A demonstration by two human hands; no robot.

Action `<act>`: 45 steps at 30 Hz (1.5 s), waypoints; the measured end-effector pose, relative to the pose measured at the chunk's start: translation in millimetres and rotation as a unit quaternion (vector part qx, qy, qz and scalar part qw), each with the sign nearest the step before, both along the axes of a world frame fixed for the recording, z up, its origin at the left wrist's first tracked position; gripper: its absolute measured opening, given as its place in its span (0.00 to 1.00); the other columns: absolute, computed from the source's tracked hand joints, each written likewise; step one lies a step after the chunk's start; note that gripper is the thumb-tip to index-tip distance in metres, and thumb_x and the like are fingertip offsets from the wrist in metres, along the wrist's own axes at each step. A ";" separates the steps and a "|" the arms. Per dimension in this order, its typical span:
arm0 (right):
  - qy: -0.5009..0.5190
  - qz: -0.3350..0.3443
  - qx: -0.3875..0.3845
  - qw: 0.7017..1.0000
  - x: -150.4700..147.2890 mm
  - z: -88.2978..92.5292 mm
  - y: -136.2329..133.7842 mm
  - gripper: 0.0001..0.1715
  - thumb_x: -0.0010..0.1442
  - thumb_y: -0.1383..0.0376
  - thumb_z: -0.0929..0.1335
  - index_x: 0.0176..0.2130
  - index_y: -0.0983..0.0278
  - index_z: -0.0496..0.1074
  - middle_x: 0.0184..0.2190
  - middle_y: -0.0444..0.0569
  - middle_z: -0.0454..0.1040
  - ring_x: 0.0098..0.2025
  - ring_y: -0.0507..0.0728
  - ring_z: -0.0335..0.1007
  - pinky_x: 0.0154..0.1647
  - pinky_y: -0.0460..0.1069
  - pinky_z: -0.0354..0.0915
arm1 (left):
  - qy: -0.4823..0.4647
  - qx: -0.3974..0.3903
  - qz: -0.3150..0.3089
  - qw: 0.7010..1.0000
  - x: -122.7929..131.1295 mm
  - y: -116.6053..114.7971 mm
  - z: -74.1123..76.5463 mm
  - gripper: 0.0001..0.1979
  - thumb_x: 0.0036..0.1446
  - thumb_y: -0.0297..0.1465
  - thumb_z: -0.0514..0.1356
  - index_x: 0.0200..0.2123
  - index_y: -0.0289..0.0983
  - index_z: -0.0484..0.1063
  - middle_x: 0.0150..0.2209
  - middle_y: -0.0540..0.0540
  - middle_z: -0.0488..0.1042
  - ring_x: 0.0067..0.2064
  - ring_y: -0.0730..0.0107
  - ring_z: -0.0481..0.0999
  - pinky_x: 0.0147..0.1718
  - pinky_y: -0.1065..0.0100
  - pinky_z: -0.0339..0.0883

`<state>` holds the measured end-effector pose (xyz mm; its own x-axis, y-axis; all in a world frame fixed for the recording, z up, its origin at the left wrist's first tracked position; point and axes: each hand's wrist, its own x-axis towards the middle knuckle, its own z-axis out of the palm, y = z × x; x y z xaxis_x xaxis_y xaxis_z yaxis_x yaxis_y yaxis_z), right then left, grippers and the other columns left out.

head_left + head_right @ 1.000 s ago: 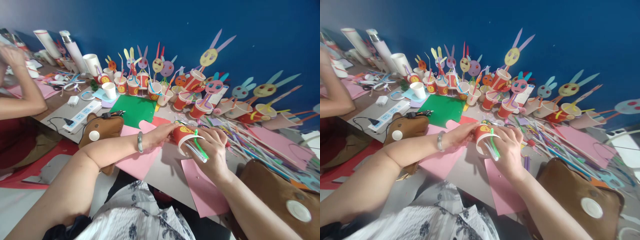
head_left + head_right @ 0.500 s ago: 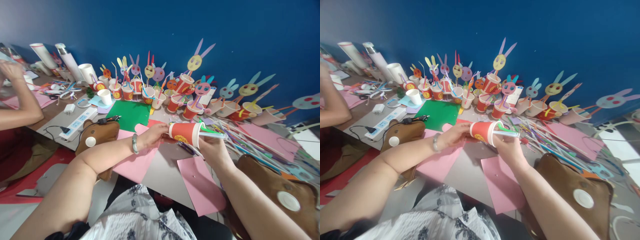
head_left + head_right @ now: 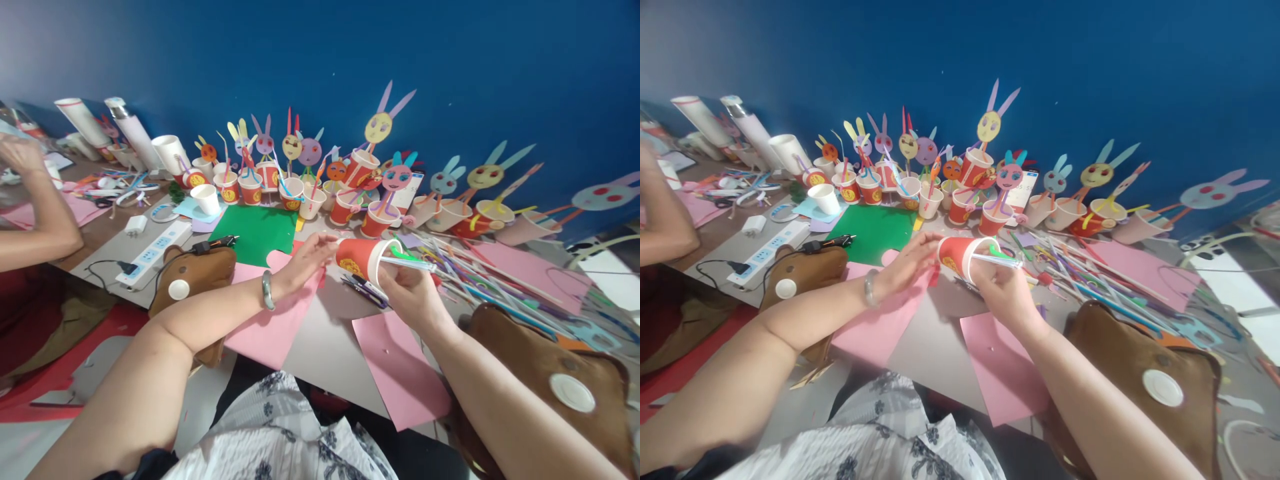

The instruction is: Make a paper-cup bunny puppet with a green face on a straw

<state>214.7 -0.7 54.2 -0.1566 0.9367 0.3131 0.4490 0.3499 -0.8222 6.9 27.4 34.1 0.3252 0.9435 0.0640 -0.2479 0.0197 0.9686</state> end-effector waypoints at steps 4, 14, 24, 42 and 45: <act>-0.075 0.022 0.007 0.997 -4.4 5.0 -1.4 0.23 0.64 0.51 0.66 0.24 0.61 0.68 0.18 0.43 0.66 0.21 0.52 0.61 0.17 0.47 0.56 | 0.107 0.203 -0.016 0.973 -4.5 -5.0 6.4 0.37 0.41 0.35 0.76 0.55 0.42 0.68 0.63 0.40 0.65 0.67 0.52 0.61 0.67 0.56 0.51; -0.131 0.031 0.099 0.986 -9.2 12.2 -12.6 0.22 0.66 0.48 0.65 0.40 0.61 0.77 0.35 0.51 0.77 0.32 0.56 0.73 0.30 0.50 0.69 | 0.138 0.189 -0.062 0.970 -0.8 2.4 -7.5 0.34 0.46 0.32 0.71 0.57 0.37 0.65 0.55 0.38 0.71 0.57 0.53 0.72 0.57 0.57 0.64; -0.077 -0.006 0.159 0.984 -9.3 14.1 -18.1 0.19 0.61 0.48 0.70 0.40 0.60 0.71 0.36 0.50 0.75 0.33 0.56 0.71 0.34 0.52 0.69 | 0.059 0.065 -0.181 0.980 -7.0 10.9 -7.6 0.37 0.38 0.31 0.74 0.55 0.37 0.69 0.52 0.39 0.74 0.55 0.52 0.73 0.52 0.56 0.68; -0.166 -0.017 0.327 0.930 -11.5 20.4 -24.8 0.25 0.58 0.53 0.73 0.50 0.60 0.66 0.47 0.58 0.71 0.49 0.66 0.70 0.43 0.58 0.67 | 0.146 0.248 -0.147 0.946 -2.5 10.5 -18.9 0.33 0.42 0.34 0.73 0.51 0.36 0.67 0.50 0.39 0.75 0.51 0.54 0.75 0.51 0.54 0.70; -0.194 0.003 0.358 0.913 -13.4 26.3 -28.3 0.17 0.59 0.61 0.73 0.46 0.59 0.67 0.42 0.53 0.75 0.44 0.63 0.70 0.45 0.59 0.64 | 0.180 0.252 -0.170 0.936 -1.5 8.0 -21.5 0.33 0.41 0.32 0.73 0.51 0.36 0.67 0.47 0.43 0.75 0.46 0.59 0.76 0.46 0.58 0.72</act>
<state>201.3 -29.0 80.5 -0.3897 0.5120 0.7655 0.6546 0.7387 -0.1608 5.3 35.4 12.6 0.6866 0.6616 0.3015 0.0342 -0.4437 0.8955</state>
